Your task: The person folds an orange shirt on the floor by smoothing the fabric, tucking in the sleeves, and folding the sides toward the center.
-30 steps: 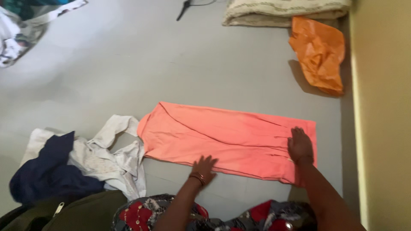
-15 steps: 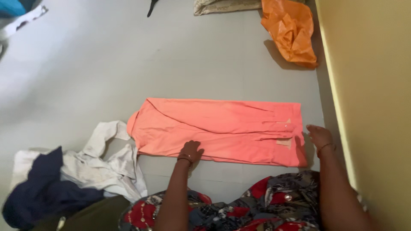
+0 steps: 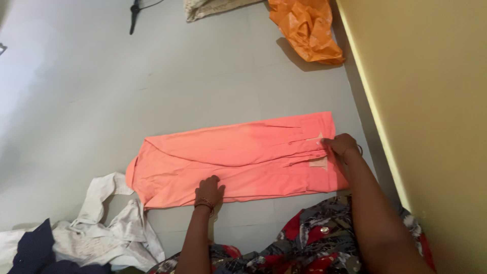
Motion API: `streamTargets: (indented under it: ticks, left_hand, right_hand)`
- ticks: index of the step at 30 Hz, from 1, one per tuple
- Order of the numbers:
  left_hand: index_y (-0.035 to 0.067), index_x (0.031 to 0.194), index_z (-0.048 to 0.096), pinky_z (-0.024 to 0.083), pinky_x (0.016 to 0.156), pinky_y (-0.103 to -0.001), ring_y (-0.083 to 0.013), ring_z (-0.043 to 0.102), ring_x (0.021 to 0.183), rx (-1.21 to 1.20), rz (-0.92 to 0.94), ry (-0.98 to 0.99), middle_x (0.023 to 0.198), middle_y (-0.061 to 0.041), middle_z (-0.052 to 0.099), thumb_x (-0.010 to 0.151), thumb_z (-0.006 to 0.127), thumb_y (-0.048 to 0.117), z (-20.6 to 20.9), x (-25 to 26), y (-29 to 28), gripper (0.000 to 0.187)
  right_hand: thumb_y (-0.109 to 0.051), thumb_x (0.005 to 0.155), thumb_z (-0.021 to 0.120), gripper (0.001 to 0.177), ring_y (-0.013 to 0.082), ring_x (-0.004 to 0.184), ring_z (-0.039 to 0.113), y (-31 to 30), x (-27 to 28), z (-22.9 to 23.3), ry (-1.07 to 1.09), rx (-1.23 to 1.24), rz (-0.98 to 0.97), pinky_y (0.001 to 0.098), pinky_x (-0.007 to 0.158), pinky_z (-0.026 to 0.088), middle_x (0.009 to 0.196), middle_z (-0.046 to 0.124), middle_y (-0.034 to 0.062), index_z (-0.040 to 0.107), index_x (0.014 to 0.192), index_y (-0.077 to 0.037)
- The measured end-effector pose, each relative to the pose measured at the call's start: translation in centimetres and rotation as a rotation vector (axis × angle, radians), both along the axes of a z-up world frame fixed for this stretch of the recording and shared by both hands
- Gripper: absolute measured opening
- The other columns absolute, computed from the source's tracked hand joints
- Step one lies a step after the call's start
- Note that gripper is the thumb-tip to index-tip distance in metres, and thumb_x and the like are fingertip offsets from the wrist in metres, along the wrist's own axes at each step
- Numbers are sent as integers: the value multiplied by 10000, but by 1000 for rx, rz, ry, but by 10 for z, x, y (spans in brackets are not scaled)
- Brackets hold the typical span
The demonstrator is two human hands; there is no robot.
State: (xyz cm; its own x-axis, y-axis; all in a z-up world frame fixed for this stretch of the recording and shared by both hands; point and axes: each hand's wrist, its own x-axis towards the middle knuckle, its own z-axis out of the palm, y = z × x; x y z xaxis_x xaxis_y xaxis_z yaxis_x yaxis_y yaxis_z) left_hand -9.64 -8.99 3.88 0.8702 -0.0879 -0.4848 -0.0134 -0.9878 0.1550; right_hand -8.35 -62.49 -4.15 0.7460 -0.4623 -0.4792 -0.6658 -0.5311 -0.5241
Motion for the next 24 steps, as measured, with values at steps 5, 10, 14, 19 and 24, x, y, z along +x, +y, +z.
streamTargets:
  ticks: [5,10,14,19,24]
  left_hand:
    - [127,1206,667,528,977,-460,-290,656,1168,67,-29,35,1212,-83,693,1005,588,368,-17,0,-30,323]
    - [-44,1464,464,383,1171,-413,-329,487,1395,-813,-185,-291,1495,-213,510,968,623,247,-40,-18,-136,597]
    - [-27,1612,265,184,1283,-411,-345,199,1596,-975,-335,-255,1701,-235,241,1066,526,337,-47,-7,-251,707]
    - [16,1663,195,170,1298,-403,-353,152,1630,-1200,-231,-252,1744,-199,190,1113,424,299,-82,5,-323,660]
    - [159,1662,213,400,1150,-363,-261,246,1564,-1613,268,365,1733,-56,175,1032,350,550,-122,19,-318,754]
  right_hand:
    - [-344,564,921,775,360,1043,728,7,-5,-6,-50,400,-118,519,812,589,1163,739,259,645,1154,77]
    - [-501,696,835,661,371,1015,704,0,15,-5,157,-130,418,426,847,560,1116,725,260,750,1079,31]
    - [-489,736,790,636,364,941,748,0,12,-8,158,-57,455,432,827,578,1044,777,268,762,1062,56]
    - [-327,755,716,470,327,804,717,8,1,15,196,287,344,490,694,586,947,747,199,692,1082,11]
    - [-380,811,751,478,306,817,712,26,10,43,73,77,491,439,744,565,932,740,219,687,1005,53]
